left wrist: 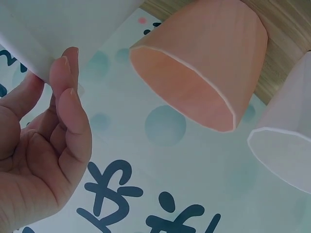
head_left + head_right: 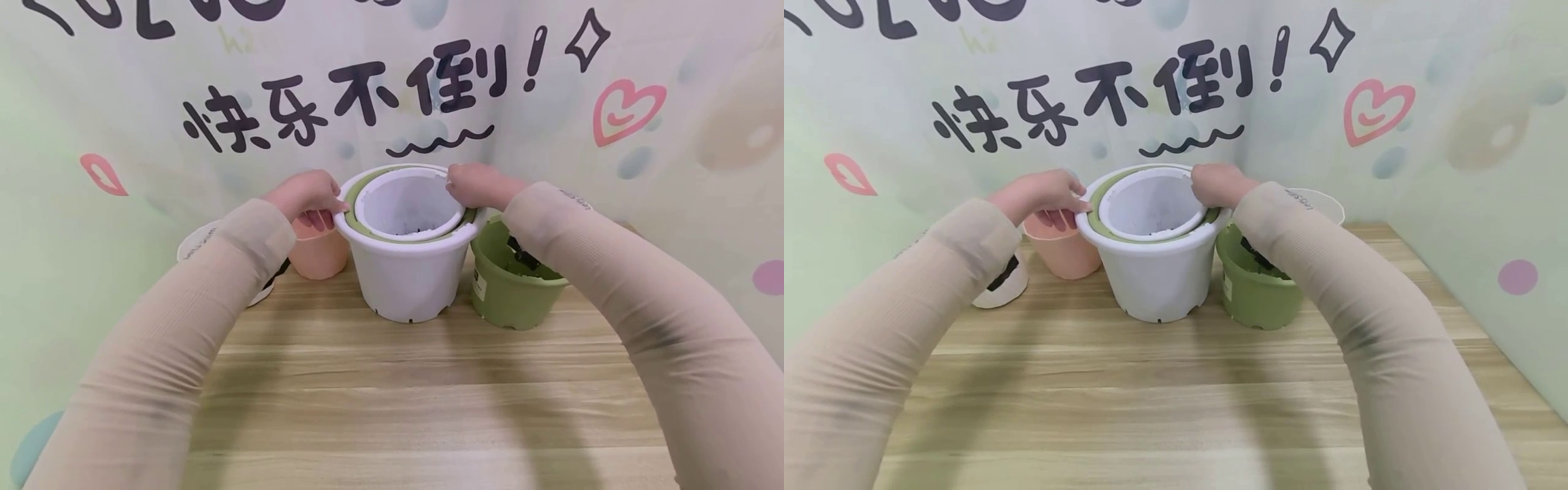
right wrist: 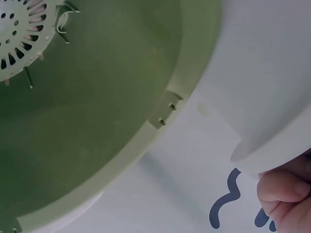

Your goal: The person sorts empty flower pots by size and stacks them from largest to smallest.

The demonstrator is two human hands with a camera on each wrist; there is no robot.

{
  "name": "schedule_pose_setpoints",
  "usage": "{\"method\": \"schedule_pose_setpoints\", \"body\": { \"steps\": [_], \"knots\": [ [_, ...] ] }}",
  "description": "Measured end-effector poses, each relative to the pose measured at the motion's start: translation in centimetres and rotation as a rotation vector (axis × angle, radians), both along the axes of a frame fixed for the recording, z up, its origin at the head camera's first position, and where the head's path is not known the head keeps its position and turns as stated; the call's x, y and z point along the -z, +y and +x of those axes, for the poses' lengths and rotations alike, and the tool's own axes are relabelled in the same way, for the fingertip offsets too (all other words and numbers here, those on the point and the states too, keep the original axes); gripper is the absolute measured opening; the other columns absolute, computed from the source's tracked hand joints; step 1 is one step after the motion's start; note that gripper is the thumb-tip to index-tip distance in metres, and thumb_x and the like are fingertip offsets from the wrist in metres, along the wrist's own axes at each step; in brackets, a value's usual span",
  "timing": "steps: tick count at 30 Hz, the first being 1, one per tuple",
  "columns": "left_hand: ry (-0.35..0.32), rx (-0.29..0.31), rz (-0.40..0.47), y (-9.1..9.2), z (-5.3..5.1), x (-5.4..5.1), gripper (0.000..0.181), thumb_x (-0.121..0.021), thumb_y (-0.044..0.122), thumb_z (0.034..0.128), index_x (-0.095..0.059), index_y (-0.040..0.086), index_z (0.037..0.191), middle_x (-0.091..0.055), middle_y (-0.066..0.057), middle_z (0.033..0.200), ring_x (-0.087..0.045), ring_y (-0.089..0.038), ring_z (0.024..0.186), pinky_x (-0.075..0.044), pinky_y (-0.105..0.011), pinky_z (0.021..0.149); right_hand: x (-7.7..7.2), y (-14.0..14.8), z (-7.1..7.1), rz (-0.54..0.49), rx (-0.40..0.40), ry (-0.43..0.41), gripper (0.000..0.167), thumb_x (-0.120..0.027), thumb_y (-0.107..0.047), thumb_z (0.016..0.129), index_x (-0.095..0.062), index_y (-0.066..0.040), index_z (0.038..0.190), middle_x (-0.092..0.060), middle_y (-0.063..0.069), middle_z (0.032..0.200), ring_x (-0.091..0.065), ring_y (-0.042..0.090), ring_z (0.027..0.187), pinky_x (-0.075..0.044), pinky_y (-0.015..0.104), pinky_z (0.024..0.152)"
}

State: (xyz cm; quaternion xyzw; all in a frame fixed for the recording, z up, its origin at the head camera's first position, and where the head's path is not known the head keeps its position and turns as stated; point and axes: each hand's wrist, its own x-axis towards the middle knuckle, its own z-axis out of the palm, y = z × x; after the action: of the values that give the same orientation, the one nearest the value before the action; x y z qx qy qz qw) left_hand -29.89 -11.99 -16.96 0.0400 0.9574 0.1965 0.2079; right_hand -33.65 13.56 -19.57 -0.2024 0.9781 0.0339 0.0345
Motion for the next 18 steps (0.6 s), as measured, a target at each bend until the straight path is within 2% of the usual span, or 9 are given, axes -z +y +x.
{"method": "schedule_pose_setpoints", "body": {
  "steps": [3, 9, 12, 15, 18],
  "knots": [
    [0.003, 0.005, -0.004, 0.08, -0.07, 0.09, 0.028, -0.051, 0.020, 0.0938, -0.051, -0.002, 0.110, -0.060, -0.003, 0.065, -0.057, -0.012, 0.057, -0.047, -0.024, 0.055, 0.11, 0.10, -0.18, 0.001, -0.005, -0.007, 0.032, -0.027, -0.012, 0.095, -0.046, 0.009, 0.110, -0.055, 0.021, 0.095, -0.053, 0.031, 0.084, -0.045, 0.042, 0.078],
    [0.010, 0.012, -0.022, 0.15, -0.15, 0.11, 0.025, -0.052, 0.020, 0.0936, -0.052, -0.002, 0.106, -0.061, -0.003, 0.066, -0.057, -0.013, 0.057, -0.048, -0.025, 0.056, 0.22, 0.11, -0.80, 0.088, -0.018, -0.002, 0.035, -0.019, -0.011, 0.095, -0.043, 0.007, 0.113, -0.054, 0.020, 0.095, -0.052, 0.031, 0.085, -0.045, 0.044, 0.079],
    [0.016, 0.018, -0.037, 0.15, -0.26, 0.02, 0.024, -0.051, 0.021, 0.0938, -0.053, -0.001, 0.103, -0.062, -0.004, 0.067, -0.058, -0.013, 0.056, -0.048, -0.025, 0.056, 0.14, 0.13, -0.90, 0.076, -0.020, -0.002, 0.035, -0.020, -0.013, 0.096, -0.043, 0.007, 0.114, -0.054, 0.021, 0.096, -0.053, 0.031, 0.086, -0.045, 0.045, 0.079],
    [0.019, 0.017, -0.047, 0.23, -0.33, -0.07, 0.023, -0.051, 0.020, 0.0938, -0.053, -0.001, 0.103, -0.062, -0.004, 0.067, -0.058, -0.012, 0.055, -0.048, -0.025, 0.056, -0.09, 0.09, -0.81, 0.036, -0.025, 0.001, 0.035, -0.021, -0.014, 0.096, -0.041, 0.005, 0.118, -0.055, 0.024, 0.104, -0.054, 0.033, 0.093, -0.044, 0.047, 0.083],
    [0.018, 0.016, -0.046, 0.35, -0.29, 0.02, 0.025, -0.052, 0.020, 0.0936, -0.052, -0.002, 0.106, -0.061, -0.004, 0.066, -0.057, -0.012, 0.056, -0.048, -0.024, 0.056, -0.27, 0.10, -0.70, 0.000, -0.031, -0.009, 0.038, -0.025, -0.014, 0.097, -0.035, 0.002, 0.130, -0.052, 0.026, 0.120, -0.053, 0.035, 0.105, -0.041, 0.049, 0.090]
  ]
}}
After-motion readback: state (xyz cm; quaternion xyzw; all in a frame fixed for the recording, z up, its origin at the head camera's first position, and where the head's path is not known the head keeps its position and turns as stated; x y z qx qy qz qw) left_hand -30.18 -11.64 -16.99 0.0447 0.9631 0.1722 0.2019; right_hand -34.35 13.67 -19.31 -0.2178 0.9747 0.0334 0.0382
